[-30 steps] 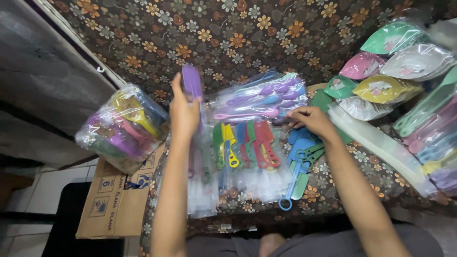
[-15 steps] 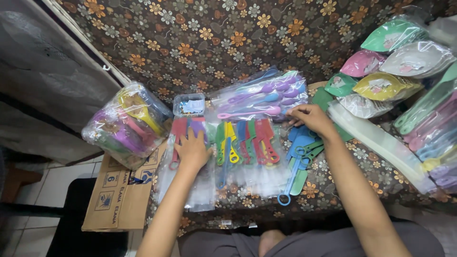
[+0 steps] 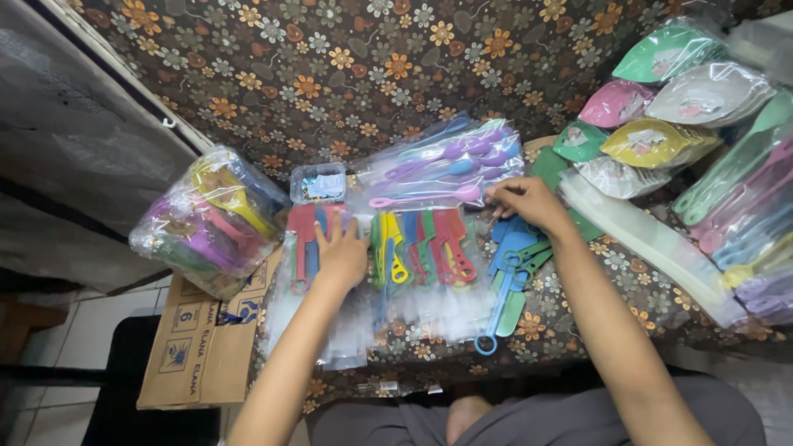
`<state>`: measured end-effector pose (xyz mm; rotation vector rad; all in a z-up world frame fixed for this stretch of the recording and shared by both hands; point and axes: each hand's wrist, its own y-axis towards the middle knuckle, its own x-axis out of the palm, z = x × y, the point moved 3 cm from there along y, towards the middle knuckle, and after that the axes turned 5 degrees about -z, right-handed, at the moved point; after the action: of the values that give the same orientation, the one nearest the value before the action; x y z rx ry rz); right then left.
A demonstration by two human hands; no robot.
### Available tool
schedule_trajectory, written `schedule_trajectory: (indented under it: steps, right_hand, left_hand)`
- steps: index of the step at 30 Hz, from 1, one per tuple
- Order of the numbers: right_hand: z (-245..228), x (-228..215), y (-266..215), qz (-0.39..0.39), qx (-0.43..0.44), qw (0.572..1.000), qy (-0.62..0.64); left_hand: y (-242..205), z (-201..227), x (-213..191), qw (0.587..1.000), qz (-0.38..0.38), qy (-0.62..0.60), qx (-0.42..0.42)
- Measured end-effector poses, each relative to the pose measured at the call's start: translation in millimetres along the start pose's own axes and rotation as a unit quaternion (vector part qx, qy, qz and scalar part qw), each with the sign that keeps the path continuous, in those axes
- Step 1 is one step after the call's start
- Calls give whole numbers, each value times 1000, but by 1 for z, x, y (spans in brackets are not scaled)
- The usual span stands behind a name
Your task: Sorting and organizing colorful plastic kitchen utensils into groups and bags on a low surface.
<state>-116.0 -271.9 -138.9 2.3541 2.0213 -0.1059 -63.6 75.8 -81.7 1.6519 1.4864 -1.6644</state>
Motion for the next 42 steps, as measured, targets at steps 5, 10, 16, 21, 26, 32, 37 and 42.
schedule_trajectory:
  steps: [5, 10, 16, 21, 26, 32, 37, 42]
  right_hand:
    - [5, 1, 4, 0, -3, 1000, -24]
    - [5, 8, 0, 0, -15, 998, -64]
    - [-13, 13, -9, -6, 0, 991, -135]
    - [-23, 15, -14, -3, -9, 988, -153]
    - [-31, 14, -17, -11, 1, 988, -154]
    - [-16, 11, -10, -12, -8, 986, -166]
    - [-12, 11, -8, -11, -15, 981, -192]
    - [-11, 10, -6, 63, -38, 963, -259]
  left_hand:
    - [25, -10, 19, 999, -5, -2, 38]
    - [37, -13, 26, 998, -26, -4, 63]
    - [-18, -3, -32, 988, 19, -111, 105]
    - [-98, 18, -92, 939, -196, -204, 194]
    - [-87, 35, -52, 962, -145, -135, 190]
    - [-73, 24, -57, 953, -76, -186, 226]
    - [-65, 25, -69, 945, -73, -224, 228]
    - [-11, 55, -46, 953, 95, -159, 242]
